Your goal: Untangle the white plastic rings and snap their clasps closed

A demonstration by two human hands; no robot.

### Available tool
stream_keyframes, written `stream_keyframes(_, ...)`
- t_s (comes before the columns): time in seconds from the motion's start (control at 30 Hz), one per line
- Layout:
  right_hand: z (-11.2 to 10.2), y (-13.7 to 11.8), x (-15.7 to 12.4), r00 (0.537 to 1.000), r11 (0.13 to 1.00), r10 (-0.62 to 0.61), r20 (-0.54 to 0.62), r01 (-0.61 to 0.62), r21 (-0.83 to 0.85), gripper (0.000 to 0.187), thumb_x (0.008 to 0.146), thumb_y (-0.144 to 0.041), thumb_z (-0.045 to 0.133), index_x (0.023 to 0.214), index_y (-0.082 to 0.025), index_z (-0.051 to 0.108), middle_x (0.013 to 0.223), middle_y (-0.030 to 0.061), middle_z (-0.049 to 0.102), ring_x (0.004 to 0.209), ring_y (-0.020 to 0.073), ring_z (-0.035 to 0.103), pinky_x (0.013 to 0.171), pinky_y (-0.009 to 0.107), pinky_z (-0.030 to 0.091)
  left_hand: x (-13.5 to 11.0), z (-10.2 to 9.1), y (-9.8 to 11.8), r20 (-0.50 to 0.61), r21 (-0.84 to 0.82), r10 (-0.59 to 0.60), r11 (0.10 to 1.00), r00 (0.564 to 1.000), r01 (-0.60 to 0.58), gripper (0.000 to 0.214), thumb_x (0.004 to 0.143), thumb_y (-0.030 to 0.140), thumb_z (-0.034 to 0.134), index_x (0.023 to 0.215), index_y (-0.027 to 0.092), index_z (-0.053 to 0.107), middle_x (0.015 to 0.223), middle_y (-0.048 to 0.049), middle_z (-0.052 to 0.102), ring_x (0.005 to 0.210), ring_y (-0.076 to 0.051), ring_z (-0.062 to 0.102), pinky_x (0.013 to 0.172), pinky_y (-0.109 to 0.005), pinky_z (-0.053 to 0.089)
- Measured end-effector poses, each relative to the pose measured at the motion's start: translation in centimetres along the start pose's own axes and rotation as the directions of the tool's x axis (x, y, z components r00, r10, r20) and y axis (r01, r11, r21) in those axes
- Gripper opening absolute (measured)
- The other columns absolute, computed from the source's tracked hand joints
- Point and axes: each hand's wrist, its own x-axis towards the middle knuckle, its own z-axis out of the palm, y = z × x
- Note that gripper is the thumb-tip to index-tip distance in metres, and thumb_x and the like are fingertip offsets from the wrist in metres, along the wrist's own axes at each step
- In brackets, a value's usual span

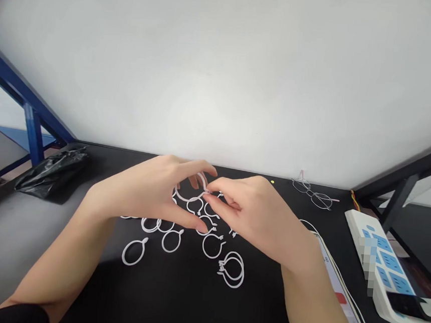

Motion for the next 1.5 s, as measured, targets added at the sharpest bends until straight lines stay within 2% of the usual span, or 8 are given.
stream_keyframes(0.17,-0.9,-0.5,-0.9,0.995,0.998,-0.056,-0.081,0.053,-0.035,0.006,0.089,-0.025,0.062,0.087,-0.021,0.066,0.049,-0.0096,0.036,0.043,0.0053,0.030,0.045,0.022,0.025,0.0,0.0,0.7,0.004,-0.124,0.010,0.992,1.000,-0.010,0.043,0.077,0.053,0.071,0.100,0.018,0.062,0.078,-0.0007,0.070,0.067,-0.012,0.063,0.056,-0.020,0.044)
stream_keyframes(0.37,-1.2,-0.7,-1.1,0.991,0.997,-0.074,-0.111,0.072,-0.026,0.003,0.088,-0.023,0.064,0.090,-0.022,0.065,0.050,-0.0099,0.040,0.043,0.0055,0.030,0.044,0.021,0.027,-0.1,-0.1,0.9,0.023,-0.223,0.004,0.975,1.000,0.002,0.042,0.075,0.053,0.073,0.095,0.018,0.061,0.074,0.0013,0.069,0.066,-0.011,0.063,0.055,-0.018,0.046)
stream_keyframes(0.6,-1.7,-0.7,-1.3,0.989,0.994,-0.101,-0.110,0.096,-0.050,0.005,0.086,-0.024,0.065,0.091,-0.022,0.066,0.051,-0.0089,0.044,0.045,0.0064,0.034,0.045,0.021,0.029,-0.4,-0.2,1.3,0.036,-0.241,0.020,0.970,0.999,-0.010,0.031,0.079,0.045,0.071,0.091,0.018,0.059,0.070,0.0030,0.067,0.062,-0.008,0.062,0.054,-0.016,0.046)
stream_keyframes(0.8,-2.1,-1.1,-1.4,0.988,0.993,-0.103,-0.114,0.097,-0.061,0.004,0.088,-0.023,0.063,0.088,-0.021,0.066,0.053,-0.0077,0.049,0.044,0.0062,0.037,0.044,0.022,0.030,-0.5,-0.1,1.5,0.003,-0.198,0.046,0.979,0.999,-0.044,0.021,0.085,0.038,0.065,0.089,0.017,0.060,0.063,0.0044,0.062,0.055,-0.006,0.056,0.050,-0.015,0.042)
stream_keyframes(1.0,-2.1,-1.2,-1.4,0.985,0.992,-0.121,-0.122,0.115,-0.059,0.008,0.090,-0.024,0.060,0.086,-0.022,0.067,0.058,-0.0054,0.058,0.044,0.0063,0.042,0.044,0.023,0.032,-0.5,-0.2,1.5,0.014,-0.188,0.067,0.980,0.998,-0.063,0.022,0.085,0.039,0.066,0.090,0.018,0.060,0.063,0.0049,0.061,0.055,-0.006,0.055,0.051,-0.016,0.041)
stream_keyframes(1.23,-2.1,-1.1,-1.5,0.984,0.992,-0.113,-0.135,0.105,-0.067,0.007,0.090,-0.022,0.061,0.088,-0.024,0.068,0.055,-0.0055,0.053,0.043,0.0072,0.040,0.042,0.024,0.031,-0.5,-0.3,1.5,0.016,-0.209,0.053,0.977,0.998,-0.049,0.027,0.084,0.043,0.067,0.091,0.017,0.061,0.065,0.0034,0.062,0.056,-0.007,0.057,0.051,-0.016,0.043)
stream_keyframes(1.5,-2.5,-1.7,-1.0,0.985,0.994,-0.101,-0.138,0.107,0.035,0.009,0.088,-0.015,0.062,0.082,-0.020,0.066,0.071,-0.0001,0.062,0.056,0.0082,0.053,0.051,0.021,0.042,-0.6,-0.2,1.6,0.010,-0.293,0.061,0.954,0.998,-0.055,0.026,0.083,0.039,0.069,0.093,0.017,0.059,0.070,0.0023,0.067,0.063,-0.009,0.063,0.058,-0.016,0.048)
